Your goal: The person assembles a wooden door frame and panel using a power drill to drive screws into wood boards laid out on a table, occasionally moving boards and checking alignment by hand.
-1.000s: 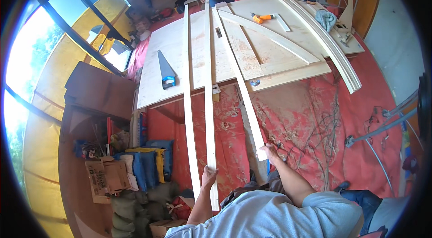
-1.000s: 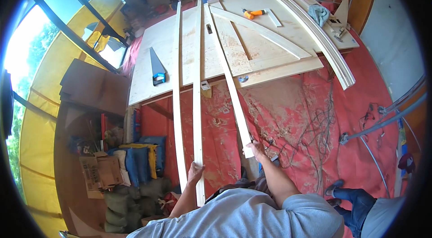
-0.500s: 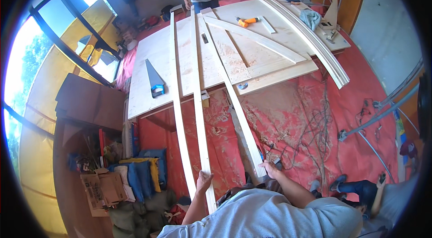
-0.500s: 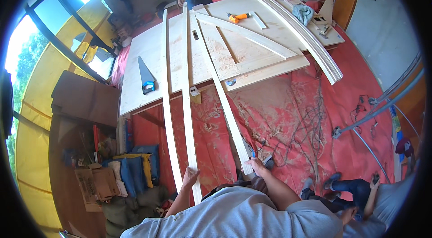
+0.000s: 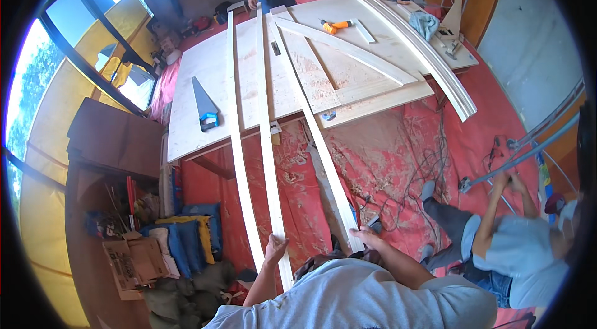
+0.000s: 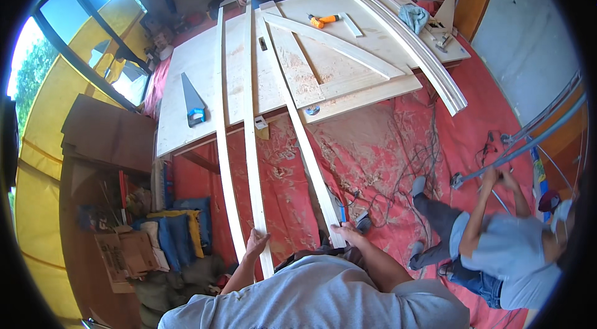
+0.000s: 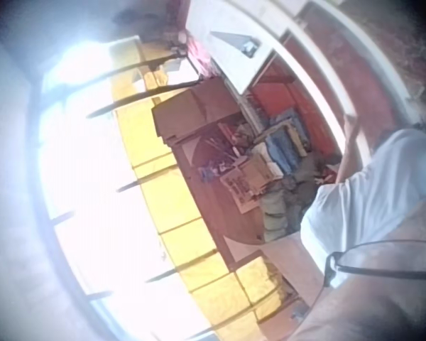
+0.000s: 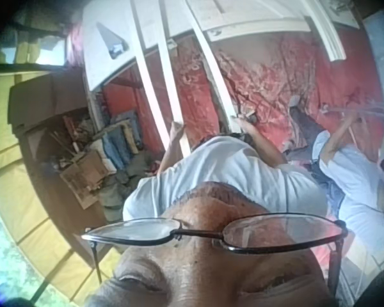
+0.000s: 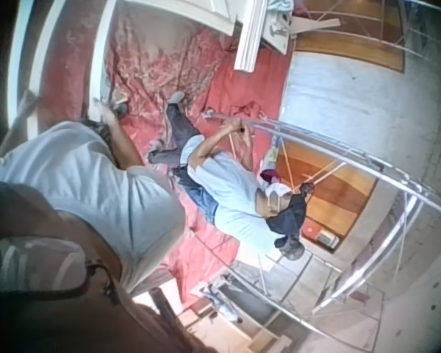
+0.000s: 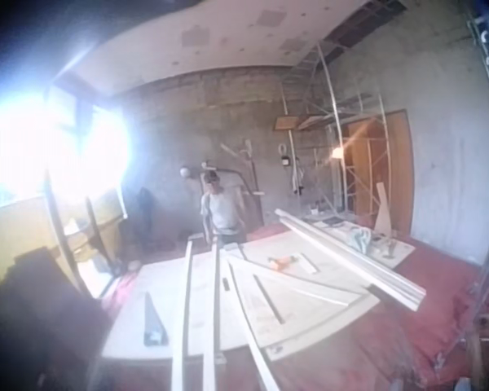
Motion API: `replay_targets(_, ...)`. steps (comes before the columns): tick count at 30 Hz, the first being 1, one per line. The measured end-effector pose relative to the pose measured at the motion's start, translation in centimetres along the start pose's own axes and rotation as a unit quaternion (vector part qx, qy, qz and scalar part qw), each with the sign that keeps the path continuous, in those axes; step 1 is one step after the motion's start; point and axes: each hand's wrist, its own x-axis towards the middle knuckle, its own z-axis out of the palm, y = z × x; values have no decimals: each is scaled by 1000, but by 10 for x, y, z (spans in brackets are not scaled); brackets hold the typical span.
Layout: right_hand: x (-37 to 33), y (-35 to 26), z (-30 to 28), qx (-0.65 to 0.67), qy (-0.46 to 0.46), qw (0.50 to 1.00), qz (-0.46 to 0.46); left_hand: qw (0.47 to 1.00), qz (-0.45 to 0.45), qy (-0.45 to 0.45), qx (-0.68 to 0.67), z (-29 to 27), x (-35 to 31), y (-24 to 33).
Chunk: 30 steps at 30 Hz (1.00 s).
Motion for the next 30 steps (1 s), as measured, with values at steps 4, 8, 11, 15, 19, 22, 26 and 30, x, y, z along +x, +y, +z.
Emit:
replay_targets(4, 16, -24, 13, 7, -1, 999, -31, 999, 20, 0, -30, -2, 5, -14)
replay_targets(8, 38, -47, 9, 2, 3, 999, -47, 1000, 12, -5, -13, 2, 2, 0)
replay_targets(11, 60, -78, 19, 16, 8, 998, -64, 1000, 15, 0, -16, -1, 4, -12)
replay_targets(15, 91, -124, 18, -10, 14, 997, -80, 1000, 7, 1, 23, 2, 3, -7)
replay_targets(19, 121, -153, 22, -5, 48, 993, -107, 999, 9, 4, 36, 2, 0, 2)
replay_targets(22, 133, -164, 35, -6, 71, 992, -100, 1000, -12, -3, 4, -4, -8, 1)
replay_targets(26, 146, -170, 40, 6, 48, 995, -90, 997, 54, 52, 10, -6, -13, -17)
replay_targets(30, 138, -176, 41, 33, 26, 995, -95, 997, 48, 56, -31, -2, -18, -23)
